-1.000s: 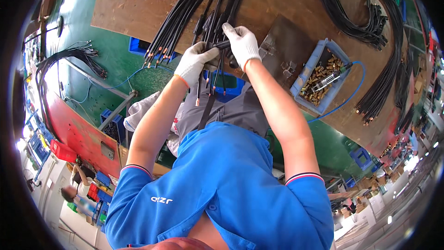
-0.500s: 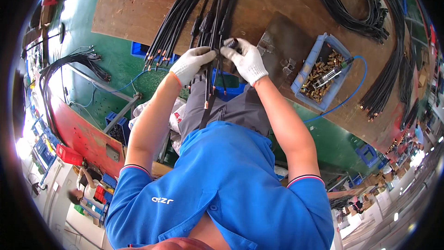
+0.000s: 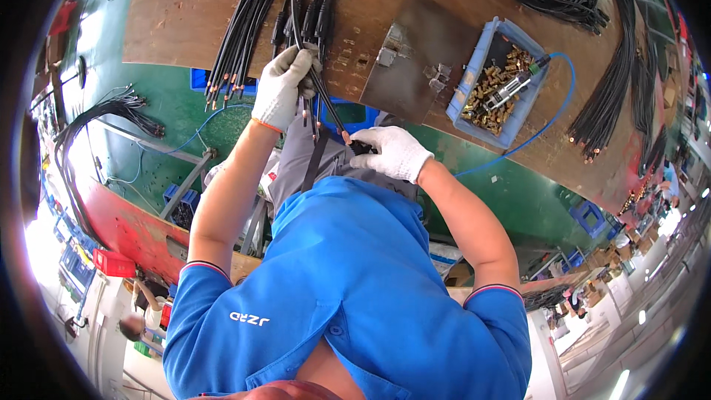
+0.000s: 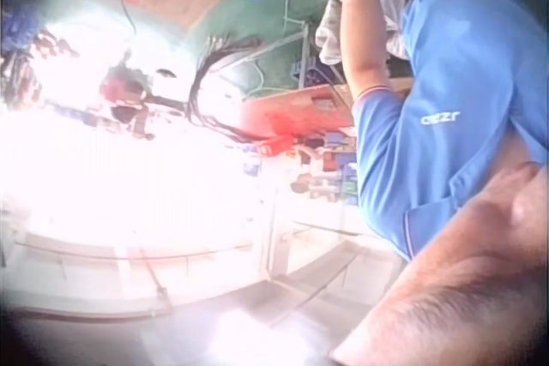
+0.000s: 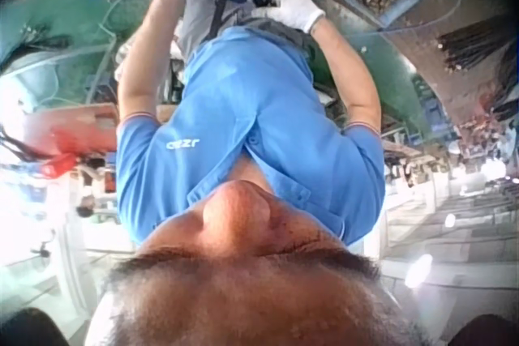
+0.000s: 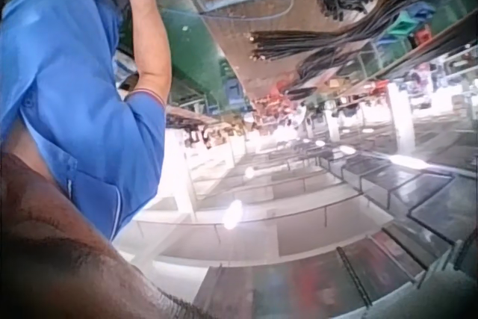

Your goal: The person inserts brass connectors into the ends of black cables and secures them using a pneumatic crimping tool. After crimping, the person slides black plastic sleeves over the connectors and places the finished cables into a red bin.

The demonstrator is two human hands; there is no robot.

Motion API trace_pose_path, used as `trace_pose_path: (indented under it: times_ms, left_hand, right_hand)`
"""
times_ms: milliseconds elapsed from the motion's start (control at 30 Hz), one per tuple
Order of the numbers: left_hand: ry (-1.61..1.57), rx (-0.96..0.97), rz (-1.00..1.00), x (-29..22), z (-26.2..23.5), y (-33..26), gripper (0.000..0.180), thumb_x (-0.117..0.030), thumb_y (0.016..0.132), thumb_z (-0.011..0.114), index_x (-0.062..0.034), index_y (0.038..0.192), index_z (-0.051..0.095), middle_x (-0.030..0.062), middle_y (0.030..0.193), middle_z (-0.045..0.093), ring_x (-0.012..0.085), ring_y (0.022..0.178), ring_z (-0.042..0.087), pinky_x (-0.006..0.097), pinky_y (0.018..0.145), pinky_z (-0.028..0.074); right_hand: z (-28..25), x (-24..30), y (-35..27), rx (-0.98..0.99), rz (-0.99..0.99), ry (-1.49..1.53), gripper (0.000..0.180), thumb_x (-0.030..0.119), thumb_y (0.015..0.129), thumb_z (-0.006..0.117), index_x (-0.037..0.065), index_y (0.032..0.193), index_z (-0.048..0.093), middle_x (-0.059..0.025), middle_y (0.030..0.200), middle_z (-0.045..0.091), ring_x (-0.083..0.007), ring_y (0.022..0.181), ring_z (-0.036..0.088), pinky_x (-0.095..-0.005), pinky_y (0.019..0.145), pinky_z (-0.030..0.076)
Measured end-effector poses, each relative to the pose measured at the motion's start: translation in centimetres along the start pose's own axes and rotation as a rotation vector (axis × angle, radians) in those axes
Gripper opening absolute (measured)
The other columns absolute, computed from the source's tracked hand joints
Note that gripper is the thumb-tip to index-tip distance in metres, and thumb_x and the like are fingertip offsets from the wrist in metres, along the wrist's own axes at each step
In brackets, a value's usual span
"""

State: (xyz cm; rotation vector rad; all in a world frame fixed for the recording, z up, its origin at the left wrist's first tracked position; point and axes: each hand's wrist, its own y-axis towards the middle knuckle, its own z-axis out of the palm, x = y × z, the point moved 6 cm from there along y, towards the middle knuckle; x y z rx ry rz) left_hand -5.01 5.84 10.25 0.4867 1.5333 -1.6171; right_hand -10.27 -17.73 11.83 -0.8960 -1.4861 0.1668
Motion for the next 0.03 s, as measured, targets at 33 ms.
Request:
trace_pose_path:
  times_ms: [33]
  left_hand:
    - [0.003,0.005,-0.002,0.03,0.24,-0.01,0.031,-0.033,0.110,0.064,-0.0060,0.121,0.074,-0.0033,0.091,0.070,0.0020,0.069,0.057,0.020,0.059,0.049]
  right_hand:
    - [-0.13,0.08,-0.12,0.024,0.027,-0.033,0.055,0.039,0.088,0.082,0.012,0.134,0.073,-0.0194,0.127,0.074,-0.0348,0.117,0.071,-0.0412,0.103,0.054]
